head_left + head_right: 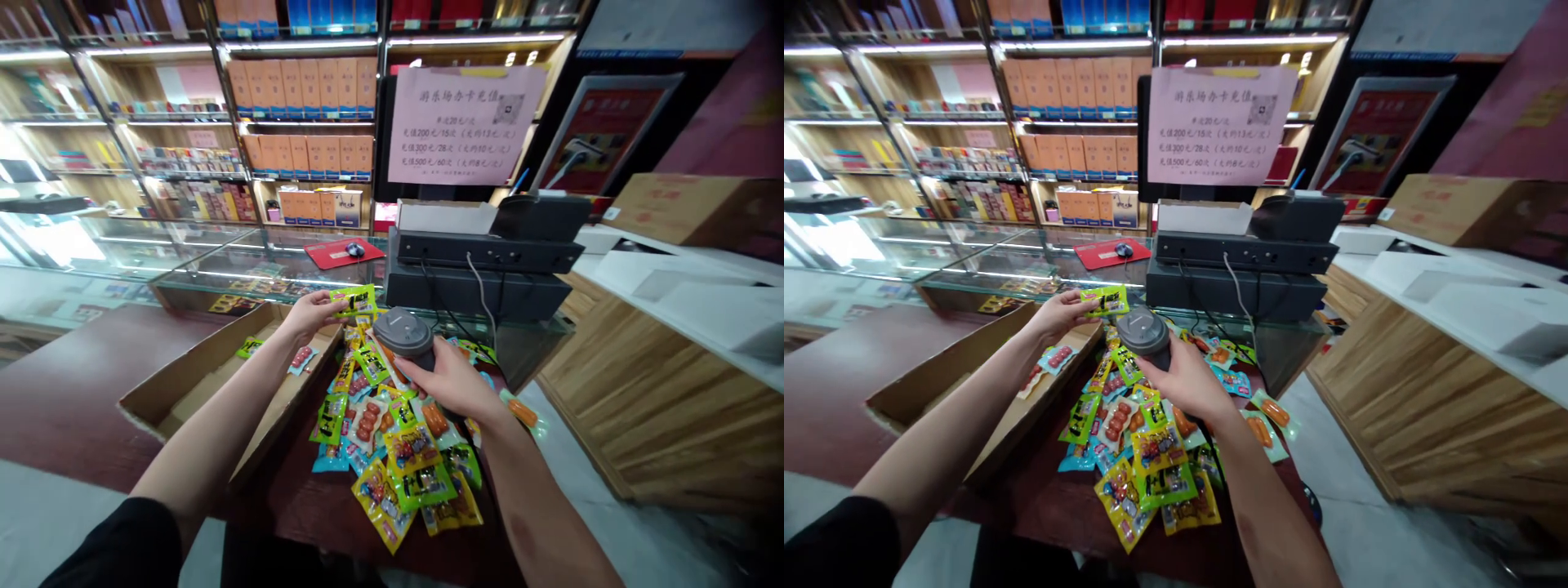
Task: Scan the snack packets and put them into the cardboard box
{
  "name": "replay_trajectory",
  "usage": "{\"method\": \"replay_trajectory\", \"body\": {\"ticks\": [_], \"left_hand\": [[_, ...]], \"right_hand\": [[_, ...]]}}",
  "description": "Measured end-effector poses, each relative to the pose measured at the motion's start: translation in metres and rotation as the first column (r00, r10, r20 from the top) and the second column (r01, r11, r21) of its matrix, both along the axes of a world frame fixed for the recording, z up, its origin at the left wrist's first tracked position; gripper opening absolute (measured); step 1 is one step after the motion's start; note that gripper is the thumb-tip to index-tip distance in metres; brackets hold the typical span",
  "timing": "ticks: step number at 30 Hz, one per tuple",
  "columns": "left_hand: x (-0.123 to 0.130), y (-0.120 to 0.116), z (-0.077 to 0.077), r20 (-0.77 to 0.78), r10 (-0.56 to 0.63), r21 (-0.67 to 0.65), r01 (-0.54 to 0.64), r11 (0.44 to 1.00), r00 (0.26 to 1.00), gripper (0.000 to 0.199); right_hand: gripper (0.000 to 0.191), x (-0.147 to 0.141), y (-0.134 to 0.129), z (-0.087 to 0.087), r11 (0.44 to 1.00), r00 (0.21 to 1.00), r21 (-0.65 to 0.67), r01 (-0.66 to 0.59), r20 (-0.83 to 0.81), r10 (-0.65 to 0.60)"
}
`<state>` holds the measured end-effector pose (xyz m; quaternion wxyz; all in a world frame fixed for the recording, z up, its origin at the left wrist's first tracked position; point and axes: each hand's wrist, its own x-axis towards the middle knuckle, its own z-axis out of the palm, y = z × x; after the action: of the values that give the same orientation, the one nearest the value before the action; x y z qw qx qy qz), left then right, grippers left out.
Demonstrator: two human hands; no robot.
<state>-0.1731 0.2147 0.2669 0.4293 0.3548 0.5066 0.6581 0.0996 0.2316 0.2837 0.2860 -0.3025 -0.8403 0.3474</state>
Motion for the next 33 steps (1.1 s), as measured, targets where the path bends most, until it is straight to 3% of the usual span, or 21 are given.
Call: {"method": "replay_trajectory", "body": {"ticks": [4, 8, 12, 15, 21, 26, 33], "left_hand": [[-0.028, -0.024, 0.007, -0.047, 0.061, 0.008, -0.061, 0.998, 0.997, 0.04], [-0.061, -0.063, 0.011, -0.089, 0.165, -0.024, -0.168, 0.986, 0.982, 0.043], [-0.086, -0.101, 0.014, -0.152, 0.3, -0.068, -0.313, 0.947, 0.942, 0.047], [-0.093, -0.113, 0.015, -0.229, 0.367, -0.072, -0.392, 0.917, 0.901, 0.05], [-0.072, -0.084, 0.005, -0.242, 0.265, -0.089, -0.293, 0.952, 0.933, 0.051], [-0.029, -0.043, -0.004, -0.293, 0.123, -0.111, -0.162, 0.981, 0.948, 0.051], [0.029, 0.002, -0.009, -0.364, -0.013, -0.155, -0.047, 0.987, 0.931, 0.044]], "right_hand": [[0.034, -0.002, -0.001, -0.002, 1.0, 1.0, 0.02, -0.024, 0.009, 0.024], [0.036, -0.004, -0.002, -0.004, 0.998, 0.998, 0.027, -0.049, 0.044, 0.048], [0.035, -0.004, -0.003, -0.004, 0.997, 0.997, 0.043, -0.063, 0.039, 0.061], [0.034, -0.003, -0.003, -0.004, 0.997, 0.998, 0.064, -0.047, 0.031, 0.045], [0.034, 0.003, -0.001, -0.001, 1.0, 0.998, 0.007, -0.003, 0.062, 0.003], [0.037, 0.01, 0.001, 0.006, 0.997, 0.999, 0.072, 0.016, -0.04, -0.013], [0.035, 0.018, 0.004, 0.011, 0.999, 0.996, 0.031, 0.023, -0.091, -0.02]]}}
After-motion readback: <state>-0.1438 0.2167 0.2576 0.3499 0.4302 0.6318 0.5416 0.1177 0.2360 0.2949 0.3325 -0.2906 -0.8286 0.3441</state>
